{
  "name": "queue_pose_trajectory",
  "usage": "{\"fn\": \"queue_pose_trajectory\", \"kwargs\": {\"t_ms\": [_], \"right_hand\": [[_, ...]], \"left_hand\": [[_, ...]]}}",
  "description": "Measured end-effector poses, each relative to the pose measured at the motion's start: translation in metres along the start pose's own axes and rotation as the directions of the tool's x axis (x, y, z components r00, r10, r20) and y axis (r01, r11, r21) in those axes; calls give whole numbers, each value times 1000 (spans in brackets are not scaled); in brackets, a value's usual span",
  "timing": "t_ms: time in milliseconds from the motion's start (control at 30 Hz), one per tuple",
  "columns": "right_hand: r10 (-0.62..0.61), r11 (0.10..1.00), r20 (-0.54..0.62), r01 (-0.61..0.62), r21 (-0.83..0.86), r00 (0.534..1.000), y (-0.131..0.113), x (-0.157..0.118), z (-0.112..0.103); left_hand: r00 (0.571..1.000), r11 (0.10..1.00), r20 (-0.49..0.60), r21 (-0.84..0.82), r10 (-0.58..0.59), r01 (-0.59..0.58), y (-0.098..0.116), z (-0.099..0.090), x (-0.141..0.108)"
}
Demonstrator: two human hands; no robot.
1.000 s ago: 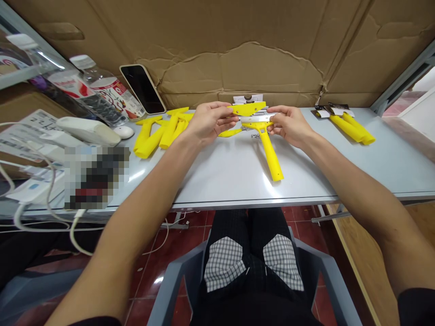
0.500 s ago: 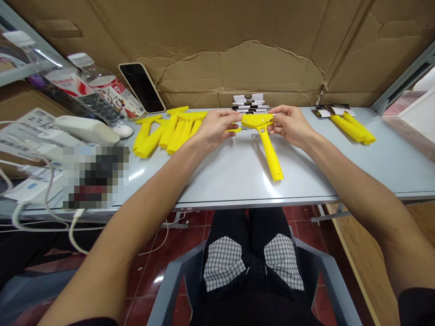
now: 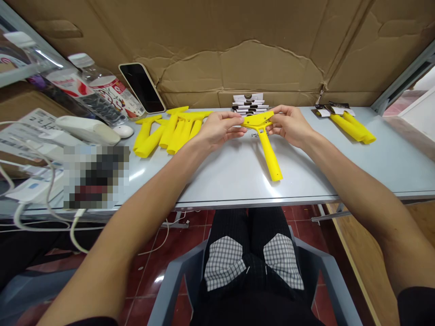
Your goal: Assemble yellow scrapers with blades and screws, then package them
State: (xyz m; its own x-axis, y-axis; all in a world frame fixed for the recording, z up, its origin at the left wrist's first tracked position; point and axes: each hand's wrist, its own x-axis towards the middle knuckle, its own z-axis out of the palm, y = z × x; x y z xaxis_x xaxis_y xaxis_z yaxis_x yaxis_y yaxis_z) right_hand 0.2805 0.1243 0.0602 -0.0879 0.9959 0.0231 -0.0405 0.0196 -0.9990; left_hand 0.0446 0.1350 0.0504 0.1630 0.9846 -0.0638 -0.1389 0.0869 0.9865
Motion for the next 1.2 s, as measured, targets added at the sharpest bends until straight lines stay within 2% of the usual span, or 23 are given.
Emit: {"fn": "queue_pose_trajectory", "kwargs": {"t_ms": [600, 1200], "right_hand": [[42, 998, 35, -44, 43, 998, 2, 2, 0], [15, 994, 56, -21, 103, 998, 3, 3, -1]], "left_hand": [[999, 1000, -32, -6, 24, -24, 0, 0, 0], [998, 1000, -62, 25, 17, -15, 2, 1, 0]]}}
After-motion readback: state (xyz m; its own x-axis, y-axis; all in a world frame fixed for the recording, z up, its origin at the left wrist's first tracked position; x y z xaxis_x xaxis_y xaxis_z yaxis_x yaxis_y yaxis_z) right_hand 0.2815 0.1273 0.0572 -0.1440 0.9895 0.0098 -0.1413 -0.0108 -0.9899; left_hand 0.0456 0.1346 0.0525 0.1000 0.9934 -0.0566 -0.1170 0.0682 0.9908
